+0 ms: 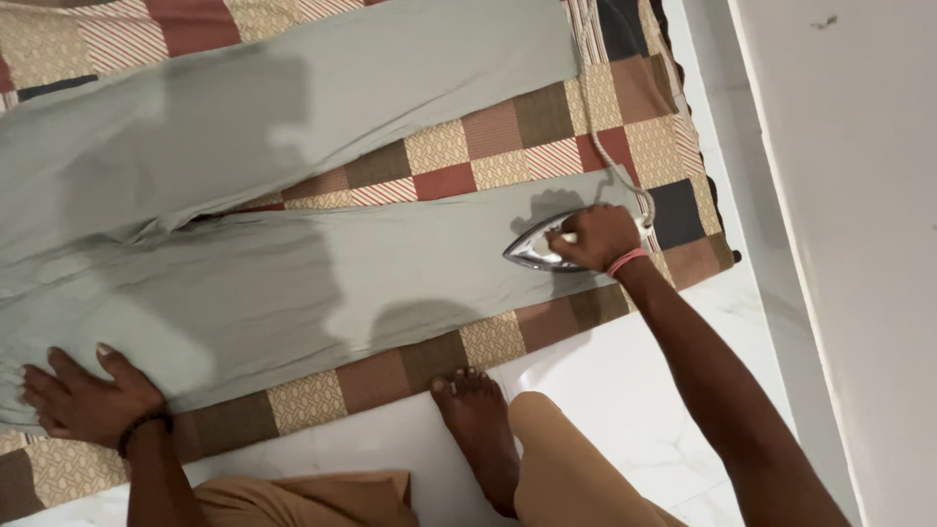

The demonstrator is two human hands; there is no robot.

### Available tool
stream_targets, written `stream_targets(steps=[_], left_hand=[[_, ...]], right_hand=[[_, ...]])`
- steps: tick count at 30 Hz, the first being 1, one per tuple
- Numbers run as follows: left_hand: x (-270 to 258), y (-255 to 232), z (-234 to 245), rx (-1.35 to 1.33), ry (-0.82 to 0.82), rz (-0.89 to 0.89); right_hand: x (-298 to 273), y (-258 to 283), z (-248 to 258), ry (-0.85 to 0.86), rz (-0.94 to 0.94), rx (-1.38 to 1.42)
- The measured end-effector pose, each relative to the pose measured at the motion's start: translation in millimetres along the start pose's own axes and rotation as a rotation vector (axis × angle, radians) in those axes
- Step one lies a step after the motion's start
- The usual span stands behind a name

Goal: The person irons a pair of light-colored trousers laid out on a patterned mat. They use a white electric iron to smooth the fabric, moving it back and forth along the legs and waist area while holding the garment in place with their left hand.

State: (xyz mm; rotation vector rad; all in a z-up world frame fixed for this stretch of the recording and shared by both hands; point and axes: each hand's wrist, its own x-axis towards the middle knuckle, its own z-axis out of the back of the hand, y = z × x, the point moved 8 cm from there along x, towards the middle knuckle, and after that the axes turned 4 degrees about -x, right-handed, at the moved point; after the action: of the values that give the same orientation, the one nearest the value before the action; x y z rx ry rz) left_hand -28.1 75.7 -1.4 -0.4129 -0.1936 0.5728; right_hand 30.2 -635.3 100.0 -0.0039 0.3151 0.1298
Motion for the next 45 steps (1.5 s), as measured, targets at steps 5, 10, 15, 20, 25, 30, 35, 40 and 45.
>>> stream_targets(steps=[5,10,15,20,25,30,35,40,45], left_hand=[[0.6,3.4,-1.6,-0.004,-0.008,0.001],[-0.1,10.4,-4.2,-0.001,-0.013,0.028],[-0.4,8.2,-6.5,0.022,-0.031,-0.075],[-3.6,2.9,0.7,0.007,-0.024,-0.053],[-2.7,-1.4,3.7,-0.011,-0.024,-0.048],[-1.9,-0.8,2.5,0.013,-0.031,-0.035],[-1.8,-2.3,4.2,0.002,-0.035,-0.027],[-4.0,-3.5,6.7,0.003,-0.029,-0.012],[-1.0,0.5,1.7,0.026,-0.044,-0.03]], right_hand=[[6.8,40.8,2.0,-0.013,0.112,-0.002],[10.5,60.6,-1.9,0.026,0.079,-0.02],[11.8,53.9,4.3,-0.029,0.085,-0.014],[6.7,20.5,-6.4,0.012,0.039,-0.071],[1.0,-20.9,-5.7,0.058,-0.095,-0.055],[2.5,-32.3,3.1,0.004,-0.124,-0.028],[1.3,-33.4,2.0,0.053,-0.184,-0.004],[0.5,-31.3,4.2,0.014,-0.173,-0.017],[2.6,-30.8,3.2,0.013,-0.252,-0.04]])
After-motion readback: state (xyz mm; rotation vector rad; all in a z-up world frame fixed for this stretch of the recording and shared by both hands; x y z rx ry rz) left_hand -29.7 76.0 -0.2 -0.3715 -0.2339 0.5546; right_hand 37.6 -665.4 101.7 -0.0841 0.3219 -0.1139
